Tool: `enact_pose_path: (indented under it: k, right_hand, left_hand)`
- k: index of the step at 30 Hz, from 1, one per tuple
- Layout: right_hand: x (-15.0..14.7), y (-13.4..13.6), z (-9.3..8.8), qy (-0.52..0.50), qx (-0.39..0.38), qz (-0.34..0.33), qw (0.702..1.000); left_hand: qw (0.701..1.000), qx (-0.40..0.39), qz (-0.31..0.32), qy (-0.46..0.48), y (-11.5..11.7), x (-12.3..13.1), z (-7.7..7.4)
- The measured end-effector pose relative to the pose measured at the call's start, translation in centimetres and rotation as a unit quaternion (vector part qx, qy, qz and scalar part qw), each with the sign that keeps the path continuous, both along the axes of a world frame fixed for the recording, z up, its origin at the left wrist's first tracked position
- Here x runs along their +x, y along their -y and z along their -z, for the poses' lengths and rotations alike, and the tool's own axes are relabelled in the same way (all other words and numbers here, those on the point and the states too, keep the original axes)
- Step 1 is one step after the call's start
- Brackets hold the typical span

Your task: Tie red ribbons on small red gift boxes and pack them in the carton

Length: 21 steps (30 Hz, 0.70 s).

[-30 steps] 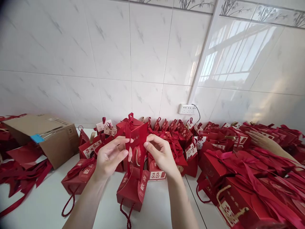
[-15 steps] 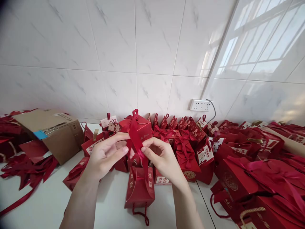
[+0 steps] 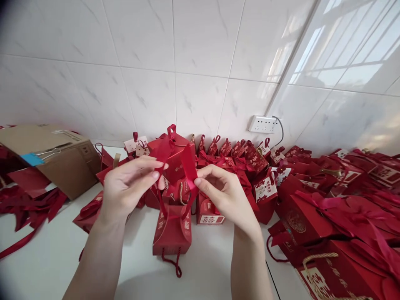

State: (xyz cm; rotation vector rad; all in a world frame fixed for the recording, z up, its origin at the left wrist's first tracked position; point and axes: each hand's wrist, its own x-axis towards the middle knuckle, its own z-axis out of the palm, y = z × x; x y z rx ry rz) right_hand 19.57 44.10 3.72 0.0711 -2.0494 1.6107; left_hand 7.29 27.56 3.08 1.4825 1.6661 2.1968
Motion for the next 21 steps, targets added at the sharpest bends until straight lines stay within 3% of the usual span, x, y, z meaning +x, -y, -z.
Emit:
enact_pose_path:
  k: [3, 8, 13, 18, 21]
  right_hand:
    - [0.1, 0.1, 0.0, -0.022, -0.014, -0.003, 1.0]
    - [0.0, 0.3, -0.1, -0.029, 0.005, -0.025, 0.999]
    - [0.1, -0.9, 0.0, 0.013, 0.066, -0.091, 0.994]
    - [0.0, -3.3, 0.3, 0.13, 0.152, -0.23, 0.953]
    - [-0.1, -4.3, 0.4, 0.224, 0.206, -0.293, 0.906]
  left_hand:
    - [0.999, 0.048, 0.015, 0.013, -0.1, 0.0, 0.1]
    - [0.999, 0.026, 0.037, 0.006, -0.1, 0.3, -0.1]
    - [0.995, -0.095, 0.001, 0.028, 0.0, 0.1, -0.3]
    - [0.998, -0.051, 0.03, 0.033, 0.5, -0.5, -0.4]
    - [0.998, -0.06, 0.005, 0.035, 0.8, -0.7, -0.6]
